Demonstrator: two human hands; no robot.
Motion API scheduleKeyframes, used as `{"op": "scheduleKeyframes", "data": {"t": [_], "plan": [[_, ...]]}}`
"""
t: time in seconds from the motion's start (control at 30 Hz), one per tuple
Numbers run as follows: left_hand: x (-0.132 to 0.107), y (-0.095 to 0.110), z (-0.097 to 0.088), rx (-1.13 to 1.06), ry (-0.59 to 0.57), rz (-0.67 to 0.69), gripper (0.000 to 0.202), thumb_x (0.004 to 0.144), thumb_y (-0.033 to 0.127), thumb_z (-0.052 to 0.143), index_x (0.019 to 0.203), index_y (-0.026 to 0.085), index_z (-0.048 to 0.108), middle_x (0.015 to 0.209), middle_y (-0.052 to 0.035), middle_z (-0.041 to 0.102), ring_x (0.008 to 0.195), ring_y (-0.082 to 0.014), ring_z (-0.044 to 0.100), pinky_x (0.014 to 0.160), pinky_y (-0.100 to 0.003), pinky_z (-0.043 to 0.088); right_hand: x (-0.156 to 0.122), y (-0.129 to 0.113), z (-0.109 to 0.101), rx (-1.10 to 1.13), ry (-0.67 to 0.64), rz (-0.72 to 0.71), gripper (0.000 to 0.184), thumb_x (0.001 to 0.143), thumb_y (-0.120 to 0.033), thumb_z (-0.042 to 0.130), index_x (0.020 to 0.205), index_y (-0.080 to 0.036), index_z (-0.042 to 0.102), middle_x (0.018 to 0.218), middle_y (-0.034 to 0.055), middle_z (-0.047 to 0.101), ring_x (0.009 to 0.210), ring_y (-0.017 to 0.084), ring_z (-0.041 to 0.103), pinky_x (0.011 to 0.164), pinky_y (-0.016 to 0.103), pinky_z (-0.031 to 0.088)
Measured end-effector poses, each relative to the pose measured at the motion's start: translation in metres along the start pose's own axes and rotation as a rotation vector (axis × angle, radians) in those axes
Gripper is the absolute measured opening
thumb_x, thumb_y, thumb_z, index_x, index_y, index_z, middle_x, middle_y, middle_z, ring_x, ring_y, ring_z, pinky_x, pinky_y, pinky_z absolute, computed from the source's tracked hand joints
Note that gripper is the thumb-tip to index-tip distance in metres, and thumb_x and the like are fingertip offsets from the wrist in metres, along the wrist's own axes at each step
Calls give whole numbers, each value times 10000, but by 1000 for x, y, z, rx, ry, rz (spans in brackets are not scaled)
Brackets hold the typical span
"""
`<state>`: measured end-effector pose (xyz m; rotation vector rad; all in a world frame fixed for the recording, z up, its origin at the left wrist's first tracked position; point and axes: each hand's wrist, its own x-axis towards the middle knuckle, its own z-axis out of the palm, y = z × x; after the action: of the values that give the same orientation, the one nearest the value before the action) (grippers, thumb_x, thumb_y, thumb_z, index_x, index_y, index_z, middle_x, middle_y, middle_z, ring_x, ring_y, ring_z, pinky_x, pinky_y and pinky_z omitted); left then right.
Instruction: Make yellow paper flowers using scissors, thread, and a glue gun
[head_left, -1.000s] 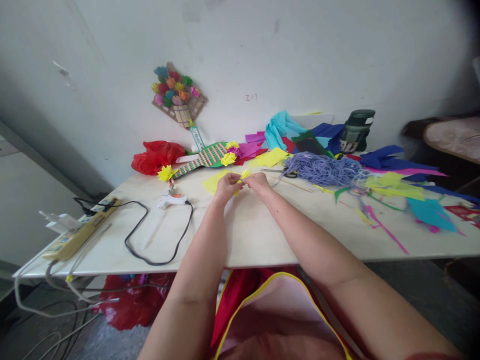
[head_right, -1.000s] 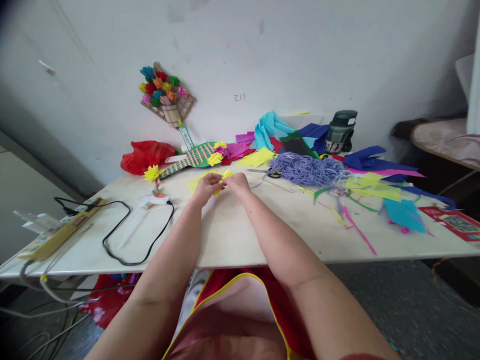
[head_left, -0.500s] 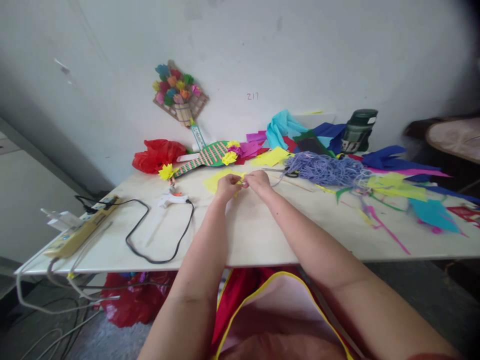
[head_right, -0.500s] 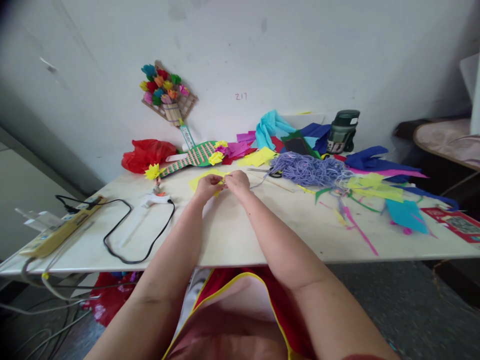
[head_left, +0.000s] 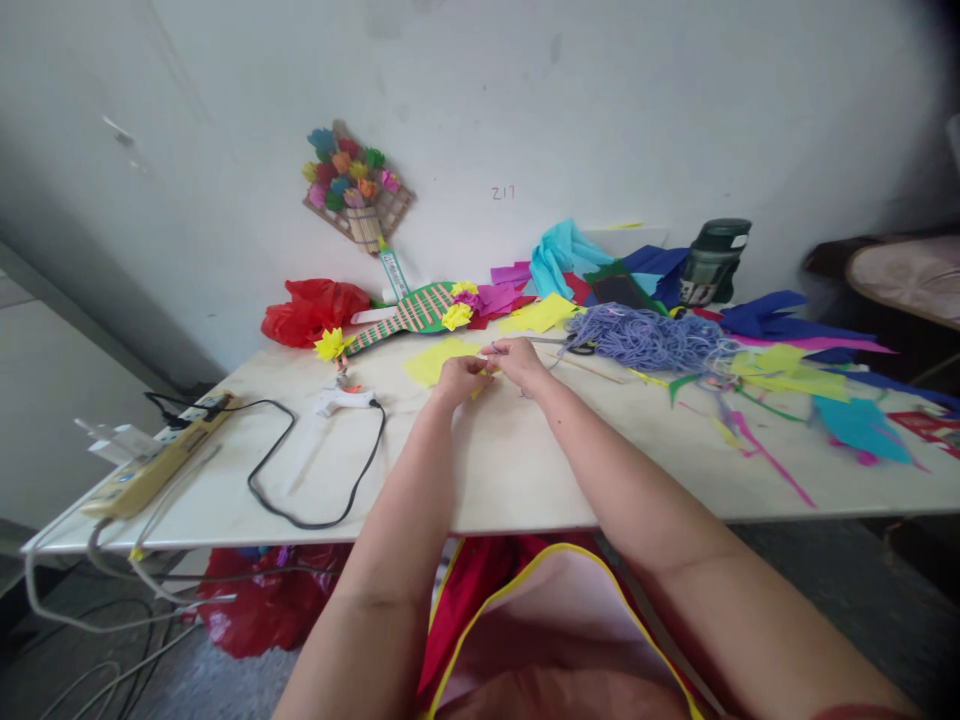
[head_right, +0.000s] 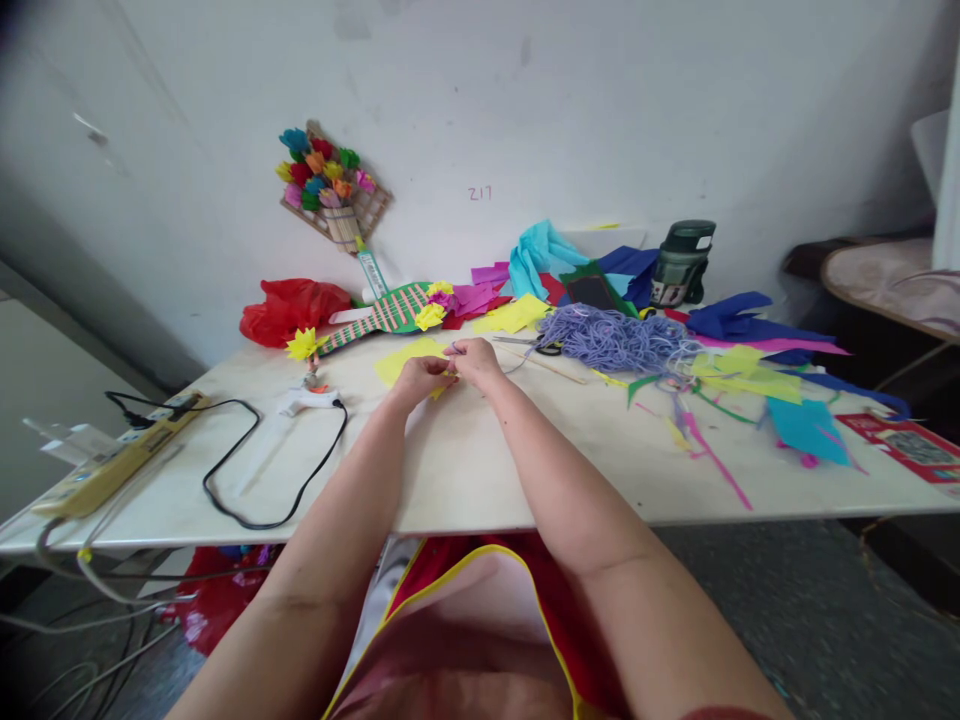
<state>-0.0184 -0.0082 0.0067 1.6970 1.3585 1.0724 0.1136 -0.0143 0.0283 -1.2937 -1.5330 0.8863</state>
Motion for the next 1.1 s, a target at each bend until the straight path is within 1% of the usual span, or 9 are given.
{"op": "scheduleKeyframes", "data": {"t": [0.13,0.27,0.37,0.5,0.63,0.73,0.87,0.93,1.1], "plan": [[-3,3,1,-62,-15,-37,240,553,231,697,776,142,712,644,-20,661,575,-116,572,578,-213,437,4,6,0,38,0,-52,263,634,-107,536,836,-132,702,793,30,696,754,126,613,727,241,469],[-6,8,2,-20,31,-98,254,584,319,700,744,122,707,569,-8,627,518,-92,531,538,-197,413,6,8,2,69,-13,-55,271,630,-111,536,841,-138,702,785,26,697,751,122,611,723,238,476],[-8,12,1,19,51,-120,235,598,318,696,704,109,698,524,-3,604,498,-87,517,516,-190,403,6,8,2,90,-23,-41,260,636,-111,525,829,-130,699,796,32,697,696,113,607,670,226,483],[-10,16,0,-15,19,-167,210,645,303,664,717,107,690,535,-14,619,506,-99,550,535,-199,435,8,6,-1,58,-7,-39,209,619,-98,522,737,-132,691,806,31,695,622,95,585,615,210,478],[-9,15,-1,-9,-31,-182,204,677,303,640,735,112,677,585,-33,652,534,-114,587,552,-212,463,11,4,-10,127,52,16,278,603,-71,496,799,-116,688,723,26,679,535,79,542,563,199,459],[-6,13,-1,14,-65,-201,178,696,289,623,716,115,658,610,-42,664,568,-124,613,573,-216,482,14,5,-19,165,108,27,285,591,-75,494,796,-107,689,703,16,669,531,80,529,579,208,455],[-6,15,0,-42,-67,-234,124,740,231,571,726,116,616,608,-45,661,583,-135,633,594,-238,504,22,13,-33,70,220,-57,235,615,-157,527,766,-130,706,695,8,669,681,126,580,689,241,456],[-7,17,1,-58,-74,-244,101,747,213,562,738,119,598,598,-41,656,585,-140,638,600,-247,509,27,19,-40,24,226,-64,230,633,-248,566,771,-130,707,726,22,679,732,148,596,706,253,456],[-6,18,3,-41,-54,-247,88,745,204,571,772,120,581,575,-36,646,575,-151,642,605,-262,514,37,34,-54,-221,360,65,253,612,-329,622,761,-142,704,754,52,685,736,168,607,669,257,454]]}}
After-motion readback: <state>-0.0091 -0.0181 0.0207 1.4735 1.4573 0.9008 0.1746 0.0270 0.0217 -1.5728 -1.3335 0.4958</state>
